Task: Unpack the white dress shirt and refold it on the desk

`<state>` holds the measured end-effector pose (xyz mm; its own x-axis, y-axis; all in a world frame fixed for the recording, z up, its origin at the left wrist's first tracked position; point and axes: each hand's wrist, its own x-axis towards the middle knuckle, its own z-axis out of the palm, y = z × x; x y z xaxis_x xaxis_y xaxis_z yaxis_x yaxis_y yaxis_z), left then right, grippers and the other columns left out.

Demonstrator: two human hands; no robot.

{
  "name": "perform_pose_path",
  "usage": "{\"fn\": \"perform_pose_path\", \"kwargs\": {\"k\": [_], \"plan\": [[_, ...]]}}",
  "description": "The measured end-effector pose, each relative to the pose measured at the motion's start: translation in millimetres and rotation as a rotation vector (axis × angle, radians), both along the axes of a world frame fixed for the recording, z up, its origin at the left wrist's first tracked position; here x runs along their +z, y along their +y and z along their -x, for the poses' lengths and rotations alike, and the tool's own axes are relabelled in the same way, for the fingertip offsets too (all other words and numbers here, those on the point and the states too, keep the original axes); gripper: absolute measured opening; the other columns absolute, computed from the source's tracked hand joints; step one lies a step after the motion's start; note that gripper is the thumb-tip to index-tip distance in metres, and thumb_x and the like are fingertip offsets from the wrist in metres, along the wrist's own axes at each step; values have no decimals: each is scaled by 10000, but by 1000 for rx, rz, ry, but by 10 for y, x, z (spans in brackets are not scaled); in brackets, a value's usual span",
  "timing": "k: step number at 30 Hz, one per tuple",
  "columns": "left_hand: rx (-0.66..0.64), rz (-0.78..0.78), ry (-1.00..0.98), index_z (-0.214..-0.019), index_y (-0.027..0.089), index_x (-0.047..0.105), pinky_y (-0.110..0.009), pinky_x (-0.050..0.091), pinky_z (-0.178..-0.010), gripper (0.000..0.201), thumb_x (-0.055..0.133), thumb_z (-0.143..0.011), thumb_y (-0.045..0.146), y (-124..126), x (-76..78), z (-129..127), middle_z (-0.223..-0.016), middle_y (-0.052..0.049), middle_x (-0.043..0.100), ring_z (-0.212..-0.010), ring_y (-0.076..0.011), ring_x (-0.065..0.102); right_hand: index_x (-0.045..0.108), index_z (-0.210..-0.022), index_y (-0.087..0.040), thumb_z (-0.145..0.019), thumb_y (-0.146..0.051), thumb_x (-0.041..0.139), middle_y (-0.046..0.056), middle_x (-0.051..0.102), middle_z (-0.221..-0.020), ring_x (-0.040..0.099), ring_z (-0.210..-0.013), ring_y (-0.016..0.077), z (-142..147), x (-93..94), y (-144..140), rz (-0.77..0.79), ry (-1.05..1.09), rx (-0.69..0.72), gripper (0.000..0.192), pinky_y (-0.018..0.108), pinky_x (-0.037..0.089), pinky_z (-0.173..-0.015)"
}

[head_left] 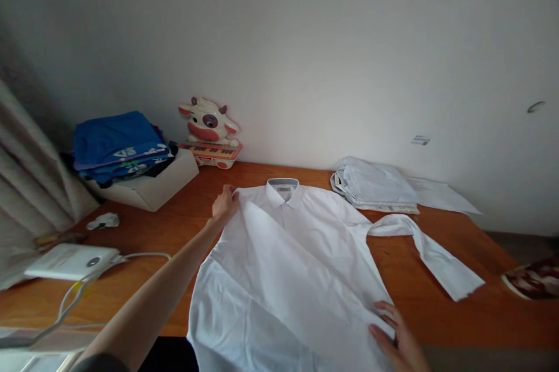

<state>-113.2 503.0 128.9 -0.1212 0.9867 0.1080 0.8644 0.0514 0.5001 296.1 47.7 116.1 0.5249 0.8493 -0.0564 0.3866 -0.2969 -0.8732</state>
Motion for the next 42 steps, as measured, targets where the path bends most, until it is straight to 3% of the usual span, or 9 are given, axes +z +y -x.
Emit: {"fn": "perform_pose_path", "kwargs": {"k": [6, 11, 14, 18, 24, 31, 34, 38, 42], "plan": [[-39, -43, -1, -1384, 170, 480, -460, 555, -921, 387, 446, -1052, 367, -42, 55, 41, -1269, -197, 740, -1130, -343, 733, 628, -1343, -266, -869, -603, 718, 82, 721, -1344, 672, -1249, 324, -274, -46, 252, -28, -75, -5, 589, 396, 542, -1060], [-164, -173, 23, -1499, 205, 428, -426, 459, -1167, 477, 482, -1051, 359, -599, 87, 7, -1596, -150, 535, -1463, -275, 522, 640, -1344, -245, -841, -619, 741, 97, 729, -1344, 675, -1247, 334, -424, -69, 240, -31, -47, 0, 635, 403, 541, -1060], [-426, -246, 122, -1496, 282, 508, -462, 274, -1315, 429, 437, -1079, 356, -1087, -50, 59, -1693, -51, 444, -1597, -250, 340, 642, -1361, -253, -822, -620, 763, 91, 738, -1345, 690, -1228, 334, -467, -75, 219, -19, 14, 14, 664, 385, 561, -1028], [-599, -221, 275, -1660, 254, 348, -599, 169, -1333, 574, 356, -1109, 414, -1395, -308, 265, -1746, -89, 351, -1638, -300, 249, 692, -1292, -247, -830, -630, 746, 88, 750, -1322, 676, -1247, 334, -480, -17, 264, -27, -51, 6, 603, 392, 551, -1041], [-541, -162, 321, -1668, 276, 358, -627, 146, -1327, 614, 389, -1081, 454, -1215, -406, 441, -1760, -85, 305, -1636, -326, 247, 716, -1262, -246, -811, -614, 718, 101, 770, -1288, 706, -1218, 335, -526, -30, 363, -13, -139, 45, 582, 423, 548, -1061], [-385, -157, 311, -1597, 112, 450, -597, 148, -1328, 696, 378, -1055, 542, -971, -403, 15, -1701, -213, 397, -1624, -378, 265, 794, -1089, -247, -758, -590, 770, 90, 812, -1123, 747, -1084, 350, -722, 58, 471, 77, -199, 195, 477, 474, 577, -996], [-346, -135, 277, -1659, 148, 351, -617, 153, -1318, 813, 385, -1023, 654, -906, -472, -130, -1745, -198, 305, -1640, -386, 207, 745, -1097, -232, -780, -637, 767, 120, 808, -1082, 767, -939, 322, -987, 218, 750, 35, -27, 43, 515, 432, 620, -825], [-371, -156, 292, -1670, 179, 341, -630, 121, -1321, 855, 409, -993, 697, -823, -530, -112, -1763, -177, 266, -1653, -382, 145, 482, -1449, -216, -830, -634, 744, 174, 803, -1134, 777, -781, 271, -1362, 396, 1199, -90, 304, -207, 791, 391, 626, -694], [-379, -175, 271, -1652, 141, 368, -660, 97, -1321, 814, 442, -1005, 629, -883, -451, -147, -1748, -204, 289, -1648, -405, 145, 290, -1612, -156, -779, -542, 795, 138, 825, -963, 639, -502, 181, -1684, 507, 1442, -122, 72, -337, 1048, 300, 523, -491]]}}
